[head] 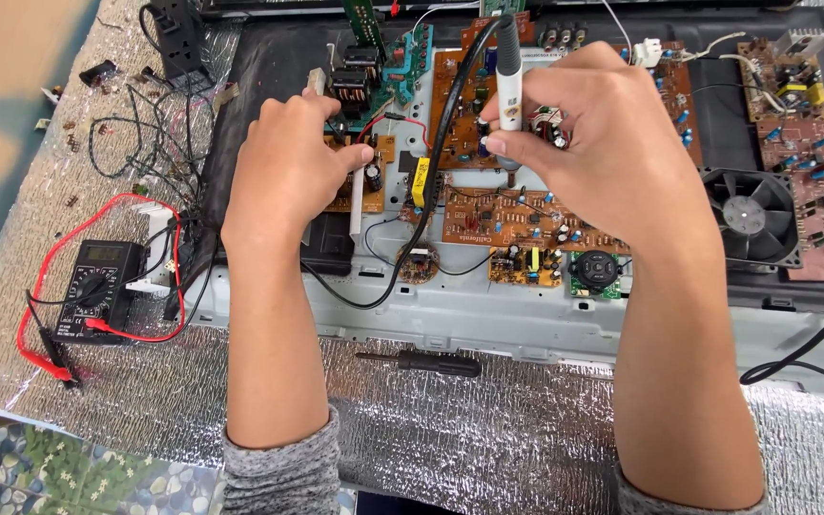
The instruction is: Repairing a television by testing components with a multimeter and soldering connections on the circuit boards.
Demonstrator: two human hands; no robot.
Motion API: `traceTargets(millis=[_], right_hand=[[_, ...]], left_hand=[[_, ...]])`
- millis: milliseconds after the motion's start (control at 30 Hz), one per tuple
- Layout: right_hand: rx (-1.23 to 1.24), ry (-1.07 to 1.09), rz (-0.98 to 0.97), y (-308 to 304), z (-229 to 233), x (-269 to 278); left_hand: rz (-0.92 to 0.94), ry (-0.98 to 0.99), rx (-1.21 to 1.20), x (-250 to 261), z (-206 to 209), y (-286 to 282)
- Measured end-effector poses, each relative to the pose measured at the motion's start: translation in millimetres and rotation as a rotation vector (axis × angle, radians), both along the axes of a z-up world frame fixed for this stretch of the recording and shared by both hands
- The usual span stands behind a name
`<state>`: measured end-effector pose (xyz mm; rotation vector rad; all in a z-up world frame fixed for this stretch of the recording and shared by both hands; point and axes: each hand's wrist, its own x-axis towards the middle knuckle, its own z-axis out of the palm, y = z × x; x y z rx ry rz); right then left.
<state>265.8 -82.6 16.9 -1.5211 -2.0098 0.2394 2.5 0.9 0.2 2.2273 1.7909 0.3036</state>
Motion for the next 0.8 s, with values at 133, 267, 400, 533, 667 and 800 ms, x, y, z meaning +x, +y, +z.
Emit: traceTargets(millis=[133,267,400,533,667,800], right_hand=[[0.034,0.029,0.036,-1,6,-3],[0.001,0.091,-0.005,-3,8,-5],[-0.069,0.067,-0.011,-4,12,-6],[-0.067,0.052,-0.015,-1,9,-5],[-0.083,0.032,-0.03,0,7,-5],[-0.074,0.018,-0.035,0,5,-5]], left_hand=[[0.015,-0.004,-0.024,2,6,-3],[0.037,-0.01,-0.082,6,13,-7],[0.065,-0.01,-0.137,9,19,-9],[0.083,0.01,-0.152,11,20,-10],[0.074,0.007,-0.14,10,21,-10],[0.07,0.01,-0.139,10,20,-10]])
